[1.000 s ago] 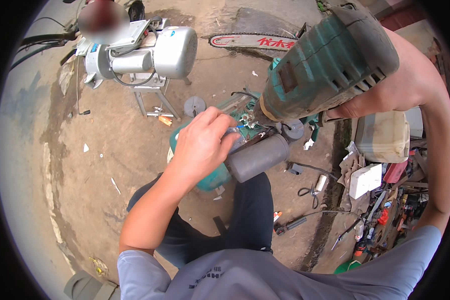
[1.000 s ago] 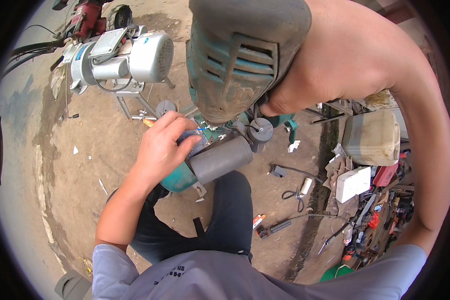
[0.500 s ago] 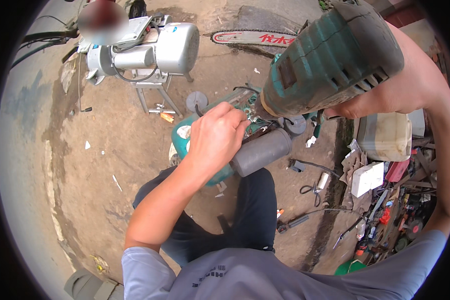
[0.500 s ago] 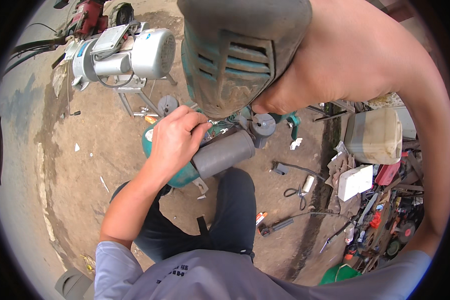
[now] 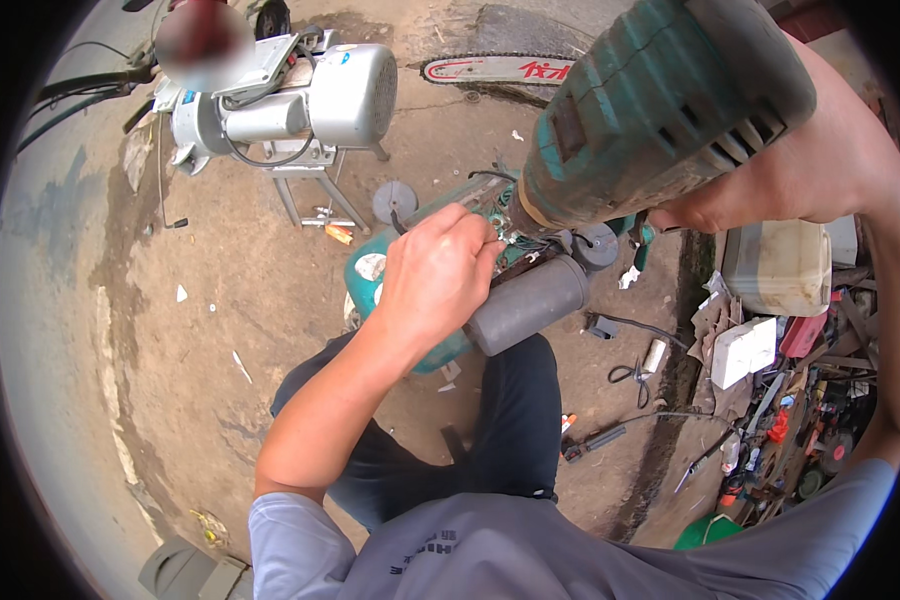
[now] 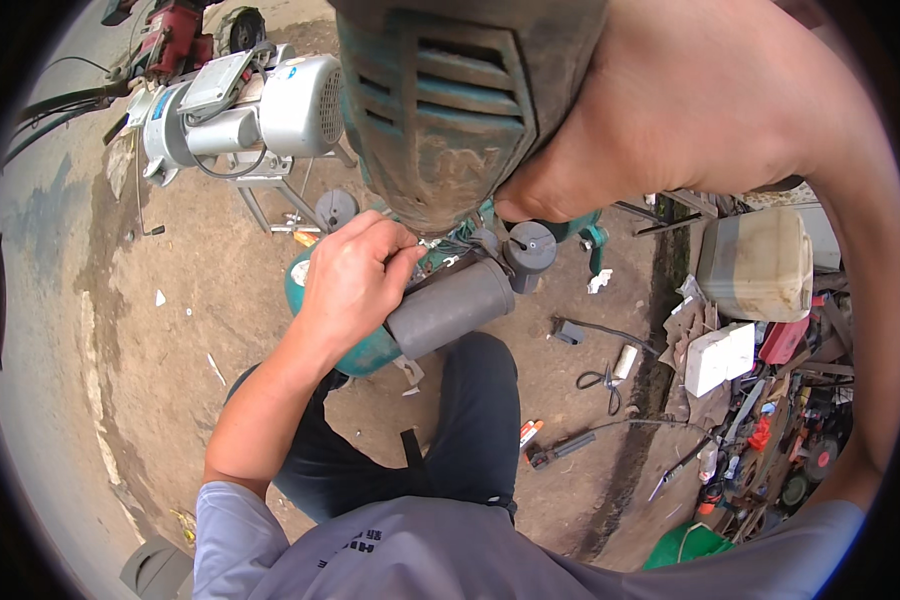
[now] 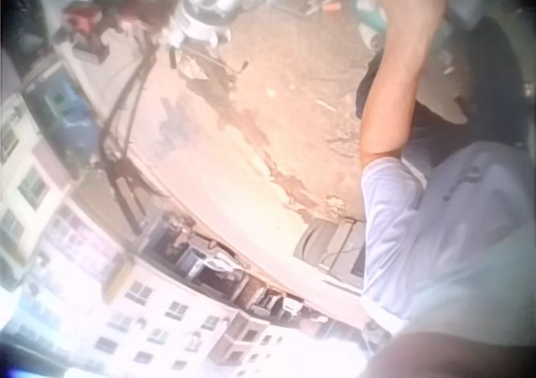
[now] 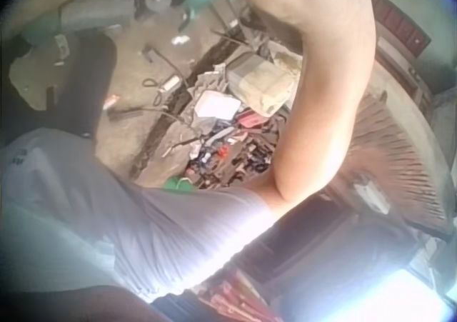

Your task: The person kneels and repairs a teal electric motor by hand and with a cordless drill. They strip and connect wires, secure components with screws, and reassemble the motor housing.

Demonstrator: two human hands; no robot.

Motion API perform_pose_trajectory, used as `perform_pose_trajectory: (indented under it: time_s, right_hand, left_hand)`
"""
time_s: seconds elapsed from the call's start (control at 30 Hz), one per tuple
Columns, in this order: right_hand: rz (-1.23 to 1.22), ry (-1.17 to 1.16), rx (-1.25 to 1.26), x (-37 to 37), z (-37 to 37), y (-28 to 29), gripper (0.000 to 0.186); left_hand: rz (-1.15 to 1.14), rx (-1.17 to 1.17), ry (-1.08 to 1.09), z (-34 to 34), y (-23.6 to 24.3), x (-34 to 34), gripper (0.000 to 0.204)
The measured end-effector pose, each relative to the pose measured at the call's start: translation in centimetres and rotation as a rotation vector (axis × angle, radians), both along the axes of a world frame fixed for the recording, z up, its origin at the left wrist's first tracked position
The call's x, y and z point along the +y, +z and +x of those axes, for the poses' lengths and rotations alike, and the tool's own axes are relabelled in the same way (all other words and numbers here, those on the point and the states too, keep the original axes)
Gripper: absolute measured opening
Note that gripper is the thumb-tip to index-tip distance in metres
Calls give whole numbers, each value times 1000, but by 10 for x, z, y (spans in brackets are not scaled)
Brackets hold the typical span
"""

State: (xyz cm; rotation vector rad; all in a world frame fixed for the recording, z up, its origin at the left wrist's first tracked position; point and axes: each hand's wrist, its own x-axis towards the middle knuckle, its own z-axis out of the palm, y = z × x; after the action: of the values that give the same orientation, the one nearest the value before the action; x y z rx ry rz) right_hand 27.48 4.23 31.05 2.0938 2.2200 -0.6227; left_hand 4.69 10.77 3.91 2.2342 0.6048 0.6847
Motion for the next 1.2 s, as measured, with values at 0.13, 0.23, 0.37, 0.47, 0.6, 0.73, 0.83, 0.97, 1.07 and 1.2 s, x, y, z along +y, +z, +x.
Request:
perform_pose_trajectory:
  time_s: [0.13,0.23,0.37,0.47,0.6,0.73,0.83,0.97,1.07,1.2]
  right_hand:
    - [-1,-11,0,1,1,-1,72]
    - [1,-16,-4,-1,1,-1,72]
    - [5,-25,-4,-2,2,1,72]
    - [5,-29,-4,-4,3,0,73]
    - [6,-35,-4,-5,5,-2,73]
    - [8,-41,-2,-5,6,-1,73]
    - [7,-44,-1,-5,7,-2,73]
    - [5,-46,-1,-4,9,-2,73]
    - [2,-48,-1,-4,10,-3,73]
    - [1,-47,-1,-5,12,-5,73]
  left_hand:
    - [-20,19,-9,1,0,1,11]
    - [-52,32,-16,1,3,0,12]
    - [-84,26,-16,1,4,0,13]
    - [-99,9,-18,1,2,0,13]
    - [-110,3,-15,3,2,-2,13]
    - [-108,10,-13,2,3,-1,12]
    - [-103,5,-19,3,4,-1,12]
    - [-111,-4,-21,3,4,-1,11]
    - [-114,-2,-21,3,3,-1,10]
    - [-121,20,-26,2,4,-1,13]
